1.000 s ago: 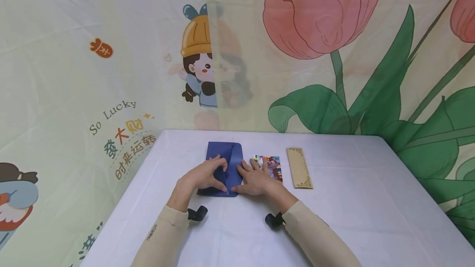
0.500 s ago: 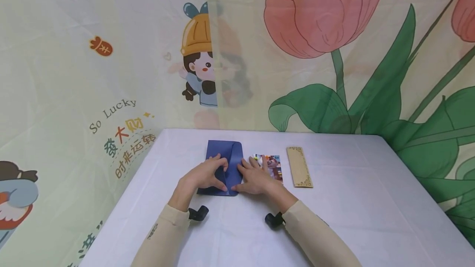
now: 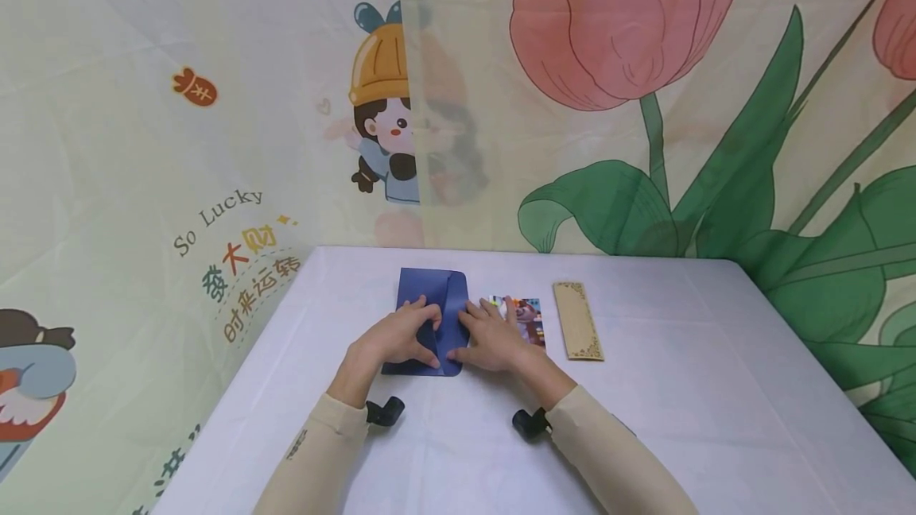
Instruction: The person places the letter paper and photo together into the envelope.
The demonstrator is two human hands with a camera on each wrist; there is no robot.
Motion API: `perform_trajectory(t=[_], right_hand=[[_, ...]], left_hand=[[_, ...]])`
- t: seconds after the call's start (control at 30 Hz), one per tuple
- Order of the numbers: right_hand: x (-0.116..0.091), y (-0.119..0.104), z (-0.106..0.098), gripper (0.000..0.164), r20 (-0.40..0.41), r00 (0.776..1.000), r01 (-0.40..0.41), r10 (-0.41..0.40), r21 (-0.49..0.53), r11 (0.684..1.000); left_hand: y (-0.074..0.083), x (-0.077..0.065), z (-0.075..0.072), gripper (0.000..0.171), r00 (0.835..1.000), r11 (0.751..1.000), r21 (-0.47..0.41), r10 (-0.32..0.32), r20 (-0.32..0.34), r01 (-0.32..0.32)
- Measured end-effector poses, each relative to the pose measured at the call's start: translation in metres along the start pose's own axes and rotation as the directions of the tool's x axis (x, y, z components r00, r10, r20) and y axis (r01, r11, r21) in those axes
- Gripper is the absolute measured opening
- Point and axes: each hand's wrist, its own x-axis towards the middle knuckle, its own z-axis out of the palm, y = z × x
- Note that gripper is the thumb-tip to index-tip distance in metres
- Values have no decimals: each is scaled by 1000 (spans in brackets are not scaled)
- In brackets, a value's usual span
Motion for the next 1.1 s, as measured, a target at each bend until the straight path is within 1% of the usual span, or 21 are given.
perform_trajectory(t=[0.23, 0.5, 0.73, 0.9, 1.1], right_hand=[[-4, 6, -9, 86, -44, 999, 0, 2, 42, 999], [-8, 17, -14, 89, -44, 997, -56, 59, 79, 995], [-11, 26, -16, 88, -49, 994, -88, 95, 131, 987], [-12, 33, -15, 87, -36, 990, -126, 133, 152, 980], [-16, 40, -15, 87, -41, 989, -134, 142, 160, 978]], left_hand=[[1, 1, 0, 54, 1000, 1000, 4, -8, -3, 8], [1, 0, 0, 54, 1000, 1000, -2, -25, 7, 25], [2, -2, 0, 54, 1000, 1000, -5, -28, 7, 28], [3, -2, 0, 53, 999, 999, -5, -34, 6, 34], [6, -4, -1, 53, 999, 999, -12, -41, 13, 41]])
